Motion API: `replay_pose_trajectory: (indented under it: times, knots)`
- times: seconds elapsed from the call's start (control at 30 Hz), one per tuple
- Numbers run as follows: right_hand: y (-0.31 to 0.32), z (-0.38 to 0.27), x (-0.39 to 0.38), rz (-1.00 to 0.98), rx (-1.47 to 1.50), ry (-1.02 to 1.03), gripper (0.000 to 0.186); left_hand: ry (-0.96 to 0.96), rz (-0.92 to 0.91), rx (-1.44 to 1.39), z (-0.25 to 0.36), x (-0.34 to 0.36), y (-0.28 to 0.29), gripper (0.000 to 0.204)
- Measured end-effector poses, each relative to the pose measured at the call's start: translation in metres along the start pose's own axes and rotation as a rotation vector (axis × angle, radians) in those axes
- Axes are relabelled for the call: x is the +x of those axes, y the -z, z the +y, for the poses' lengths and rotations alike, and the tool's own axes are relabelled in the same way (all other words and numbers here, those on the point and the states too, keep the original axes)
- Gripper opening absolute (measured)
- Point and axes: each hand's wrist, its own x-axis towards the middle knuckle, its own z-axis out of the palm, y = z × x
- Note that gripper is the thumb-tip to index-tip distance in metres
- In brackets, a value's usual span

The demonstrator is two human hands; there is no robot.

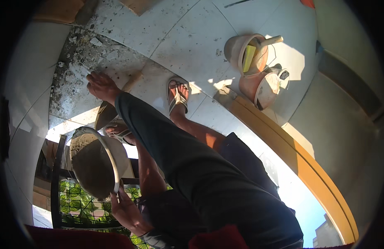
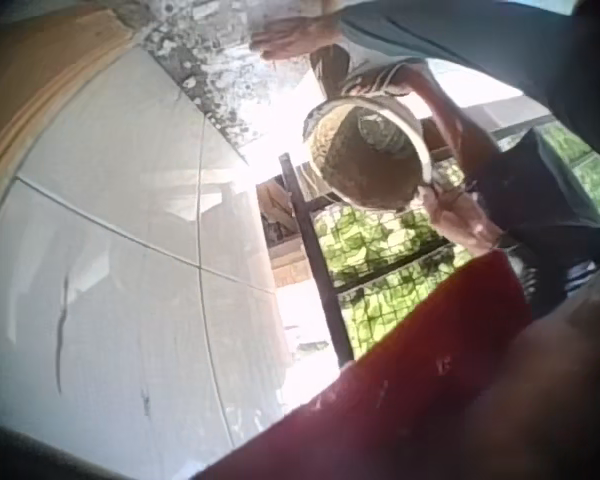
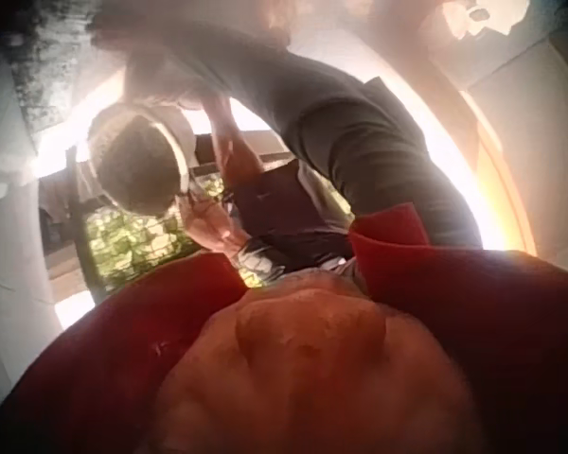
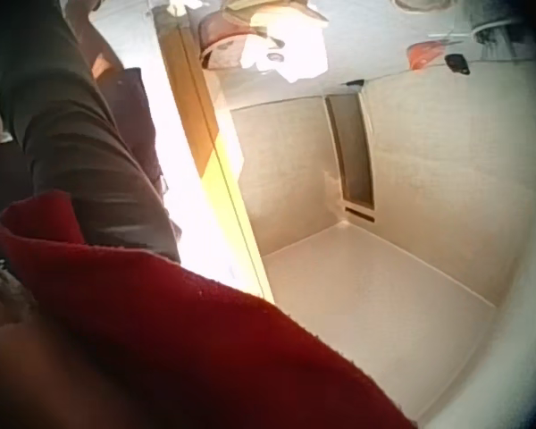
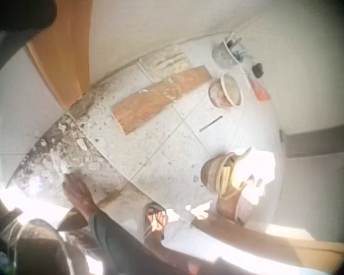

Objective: The person applies mortar to the vertical corner of an exterior building wall using a trowel, moves a bucket of mortar on the floor, and eventually picks up a cup and a small scrap of paper.

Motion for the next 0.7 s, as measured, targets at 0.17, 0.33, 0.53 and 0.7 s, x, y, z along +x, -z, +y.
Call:
replay_pose_trajectory:
  times: [0.17,0.33,0.53,0.7]
  knots:
    - [0.077,0.021,-0.011,-0.24,0.537,-0.36,0.019,0.04,-0.072,-0.019,0.0,0.007,-0.001,0.041]
    - [0.183,0.096,-0.094,-0.098,0.798,-0.734,0.017,-0.004,-0.11,0.078,-0.008,0.012,-0.007,0.042]
    - [0.362,0.225,-0.213,0.63,0.498,-1.224,0.014,-0.046,-0.15,0.14,-0.012,0.014,-0.004,0.042]
    - [0.539,0.295,-0.349,0.199,-0.694,-1.667,0.042,-0.024,-0.158,0.155,-0.022,0.013,-0.009,0.04]
